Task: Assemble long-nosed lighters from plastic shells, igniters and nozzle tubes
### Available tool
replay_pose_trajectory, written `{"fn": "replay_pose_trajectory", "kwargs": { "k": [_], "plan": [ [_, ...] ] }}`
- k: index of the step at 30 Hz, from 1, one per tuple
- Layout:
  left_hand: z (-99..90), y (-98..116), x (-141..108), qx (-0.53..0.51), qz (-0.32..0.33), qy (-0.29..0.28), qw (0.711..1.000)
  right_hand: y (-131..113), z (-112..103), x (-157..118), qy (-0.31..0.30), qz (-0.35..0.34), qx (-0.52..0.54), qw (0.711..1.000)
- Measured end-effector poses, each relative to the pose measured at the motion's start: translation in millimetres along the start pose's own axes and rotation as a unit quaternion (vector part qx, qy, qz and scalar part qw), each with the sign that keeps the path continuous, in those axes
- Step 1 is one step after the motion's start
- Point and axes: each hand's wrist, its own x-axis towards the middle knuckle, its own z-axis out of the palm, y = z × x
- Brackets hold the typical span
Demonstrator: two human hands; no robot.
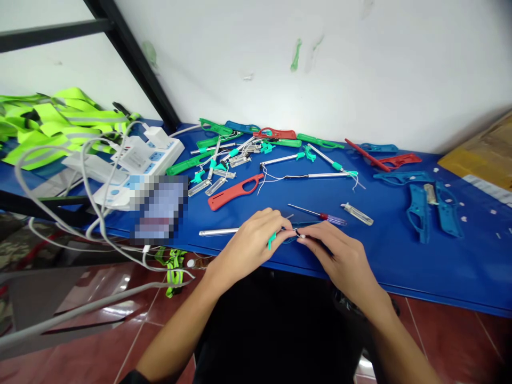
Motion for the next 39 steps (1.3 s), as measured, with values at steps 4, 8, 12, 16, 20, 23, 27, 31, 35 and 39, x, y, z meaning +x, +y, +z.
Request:
{"fn": "replay_pose_trajectory", "kwargs": {
  "k": [4,8,12,16,20,23,27,31,35,39],
  "plan": [
    [-1.5,0.9,0.5,-0.012,0.002,-0.002,1.0,-2.1,-1.4,1.1,-0.013,0.01,0.019,1.0],
    [-2.0,0.3,1.3,-0.046,-0.005,0.015,0.999,-3.7,-2.7,0.9,-0.021,0.006,0.025,0.999],
    [-1.2,-1.2,1.9,-0.069,-0.029,0.029,0.997,-2.5,-3.6,-0.7,-0.037,0.0,0.029,0.999],
    [-1.7,-2.4,2.8,-0.043,-0.021,0.022,0.999,-0.8,-4.1,-1.4,-0.046,0.01,0.037,0.998],
    [-2.7,-3.0,4.0,-0.004,0.007,-0.014,1.0,-1.6,-4.1,-0.8,-0.046,0.023,0.038,0.998],
    [-3.2,-2.1,4.1,-0.005,0.004,-0.018,1.0,-3.3,-4.1,-0.3,-0.042,0.052,0.026,0.997],
    [-3.5,0.1,2.2,-0.014,-0.014,-0.016,1.0,-3.3,-3.0,0.2,-0.03,0.066,-0.003,0.997],
    [-2.5,0.6,0.0,-0.014,-0.021,-0.015,1.0,-1.5,0.3,0.9,-0.014,0.021,-0.027,0.999],
    [-2.4,0.7,-0.6,0.002,-0.014,-0.019,1.0,-1.2,3.0,0.9,-0.003,0.016,-0.051,0.999],
    [-3.6,0.3,0.1,-0.011,-0.005,-0.027,1.0,-3.3,0.3,2.2,-0.023,0.018,-0.019,0.999]
  ]
}}
